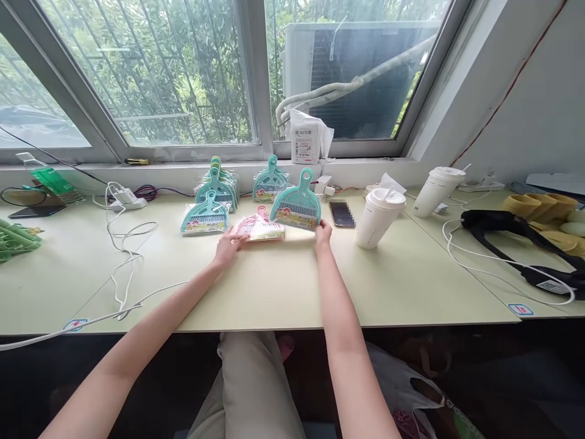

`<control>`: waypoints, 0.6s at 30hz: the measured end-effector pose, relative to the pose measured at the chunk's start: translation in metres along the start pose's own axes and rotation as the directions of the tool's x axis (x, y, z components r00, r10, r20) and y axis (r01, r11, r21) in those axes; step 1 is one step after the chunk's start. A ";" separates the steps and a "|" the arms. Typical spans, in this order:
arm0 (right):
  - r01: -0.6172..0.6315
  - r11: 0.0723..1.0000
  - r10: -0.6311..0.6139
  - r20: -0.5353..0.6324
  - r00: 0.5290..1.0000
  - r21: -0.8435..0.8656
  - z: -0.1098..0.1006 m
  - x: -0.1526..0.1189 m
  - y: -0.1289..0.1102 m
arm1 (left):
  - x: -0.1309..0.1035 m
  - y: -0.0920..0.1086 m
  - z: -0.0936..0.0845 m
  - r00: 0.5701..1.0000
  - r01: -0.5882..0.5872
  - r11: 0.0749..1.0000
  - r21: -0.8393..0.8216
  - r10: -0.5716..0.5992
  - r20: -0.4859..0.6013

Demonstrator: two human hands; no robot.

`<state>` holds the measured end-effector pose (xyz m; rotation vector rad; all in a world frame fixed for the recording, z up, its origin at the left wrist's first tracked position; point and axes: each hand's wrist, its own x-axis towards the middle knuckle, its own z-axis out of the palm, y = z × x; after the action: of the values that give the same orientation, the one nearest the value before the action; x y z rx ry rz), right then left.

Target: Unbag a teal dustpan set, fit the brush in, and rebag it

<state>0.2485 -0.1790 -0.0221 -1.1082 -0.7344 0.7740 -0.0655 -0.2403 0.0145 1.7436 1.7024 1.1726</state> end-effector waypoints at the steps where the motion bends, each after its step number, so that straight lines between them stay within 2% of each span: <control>1: -0.001 1.000 0.001 0.004 1.000 0.002 0.000 0.000 0.000 | 0.002 -0.001 0.000 1.000 -0.010 1.000 0.009 0.010 0.005; 4: -0.004 1.000 0.003 0.025 1.000 0.004 -0.001 -0.001 0.000 | 0.007 -0.003 0.003 1.000 -0.004 1.000 0.001 0.004 0.013; 9: -0.009 1.000 0.010 0.040 0.999 -0.022 0.000 -0.005 -0.005 | 0.012 -0.004 0.008 0.991 0.127 0.990 -0.069 -0.130 -0.041; 13: -0.075 0.997 0.072 0.103 0.992 0.020 -0.001 -0.012 -0.016 | 0.026 -0.005 0.009 0.976 0.208 0.975 -0.077 -0.212 -0.053; 14: -0.107 0.994 0.101 0.148 0.984 0.034 0.000 -0.015 -0.021 | 0.030 -0.006 0.008 0.972 0.231 0.969 -0.084 -0.233 -0.014; 16: -0.182 0.982 0.160 0.291 0.943 0.050 0.002 -0.024 -0.029 | 0.039 -0.008 0.005 0.955 0.282 0.950 -0.133 -0.265 0.133; 18: -0.244 0.970 0.209 0.459 0.864 0.017 0.008 -0.037 -0.036 | 0.044 -0.010 0.001 0.918 0.333 0.912 -0.239 -0.257 0.302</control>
<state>0.2282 -0.2150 0.0096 -0.9621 -0.9668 1.2817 -0.0757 -0.1962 0.0173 1.3399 1.4888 0.9453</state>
